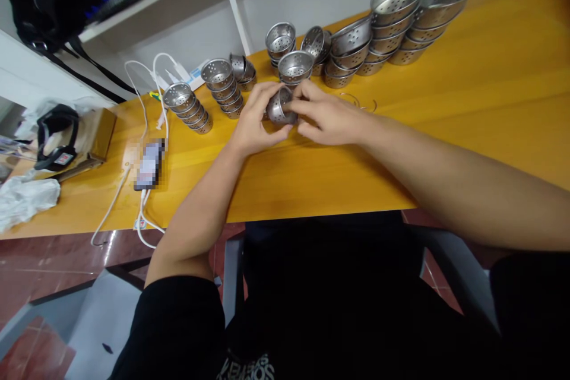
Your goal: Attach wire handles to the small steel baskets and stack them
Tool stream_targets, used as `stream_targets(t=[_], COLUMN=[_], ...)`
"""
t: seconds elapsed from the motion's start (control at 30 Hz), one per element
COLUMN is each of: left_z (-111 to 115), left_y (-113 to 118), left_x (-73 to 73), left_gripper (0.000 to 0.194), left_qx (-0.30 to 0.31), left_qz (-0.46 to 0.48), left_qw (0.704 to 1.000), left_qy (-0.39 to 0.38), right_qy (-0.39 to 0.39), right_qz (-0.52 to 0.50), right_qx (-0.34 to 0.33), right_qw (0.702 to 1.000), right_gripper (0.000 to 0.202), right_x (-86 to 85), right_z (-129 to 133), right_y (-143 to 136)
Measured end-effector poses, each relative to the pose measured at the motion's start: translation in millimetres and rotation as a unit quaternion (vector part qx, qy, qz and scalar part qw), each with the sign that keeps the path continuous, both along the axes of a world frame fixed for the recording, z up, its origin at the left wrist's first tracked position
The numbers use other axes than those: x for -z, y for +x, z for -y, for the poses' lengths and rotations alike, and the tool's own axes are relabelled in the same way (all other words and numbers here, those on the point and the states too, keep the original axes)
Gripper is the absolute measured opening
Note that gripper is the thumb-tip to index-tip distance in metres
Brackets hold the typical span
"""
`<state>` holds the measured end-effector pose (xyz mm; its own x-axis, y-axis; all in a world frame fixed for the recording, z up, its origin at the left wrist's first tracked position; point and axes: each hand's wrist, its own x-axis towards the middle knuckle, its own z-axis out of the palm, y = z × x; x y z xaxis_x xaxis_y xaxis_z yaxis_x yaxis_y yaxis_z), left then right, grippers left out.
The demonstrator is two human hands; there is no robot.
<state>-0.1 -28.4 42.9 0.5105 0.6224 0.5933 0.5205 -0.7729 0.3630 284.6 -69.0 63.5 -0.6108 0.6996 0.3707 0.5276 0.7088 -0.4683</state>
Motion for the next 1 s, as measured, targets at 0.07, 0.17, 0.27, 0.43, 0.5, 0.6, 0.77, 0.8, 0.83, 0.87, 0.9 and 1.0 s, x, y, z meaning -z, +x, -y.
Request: stream_targets(t=[0.07,0.17,0.27,0.43,0.5,0.6,0.77,0.8,0.83,0.87,0.9,1.0], left_z=[-1,-6,-11,-16,-16,-14,-13,-13,-14,-14,-14,-16], left_y=[-1,-5,-9,-12,-11,-9,-7,-7,-7,-8,-8,-9], left_x=[1.5,4.8,7.6,8.5,7.4,4.3,2.1,2.7,3.5,4.5,5.6,7.8], left_gripper=[0.104,0.105,0.105,0.102,0.103,0.1,0.093,0.093,0.092,0.092,0.093,0.097], left_qx=[0.016,0.023,0.022,0.011,0.02,0.029,0.043,0.048,0.053,0.056,0.057,0.05], left_qz=[-0.015,-0.017,-0.009,-0.026,-0.021,-0.015,-0.039,-0.04,-0.036,-0.028,-0.02,-0.011], left_qw=[1.0,1.0,1.0,1.0,0.999,0.999,0.998,0.998,0.998,0.998,0.998,0.999], left_qy=[0.005,0.011,0.011,-0.012,-0.02,-0.034,-0.026,-0.018,-0.01,-0.005,-0.002,-0.006], right_qy=[0.001,-0.009,-0.015,-0.025,-0.025,-0.022,-0.028,-0.027,-0.026,-0.026,-0.025,-0.019], right_qz=[0.001,-0.005,-0.021,-0.034,-0.04,-0.049,-0.045,-0.043,-0.04,-0.038,-0.036,-0.041], right_qx=[-0.007,0.002,0.015,0.02,0.018,0.014,0.025,0.027,0.03,0.033,0.035,0.035], right_qw=[1.0,1.0,1.0,0.999,0.999,0.998,0.998,0.998,0.998,0.998,0.998,0.998], right_gripper=[0.047,0.045,0.05,0.056,0.056,0.057,0.059,0.059,0.058,0.058,0.059,0.061], right_x=[2.5,0.8,-3.8,-7.7,-6.9,-5.0,-7.4,-8.5,-9.4,-10.0,-10.3,-8.5], right_z=[-2,-3,-2,-4,-6,-9,-9,-8,-8,-8,-8,-9], right_y=[2,5,8,11,12,12,11,11,11,11,12,14])
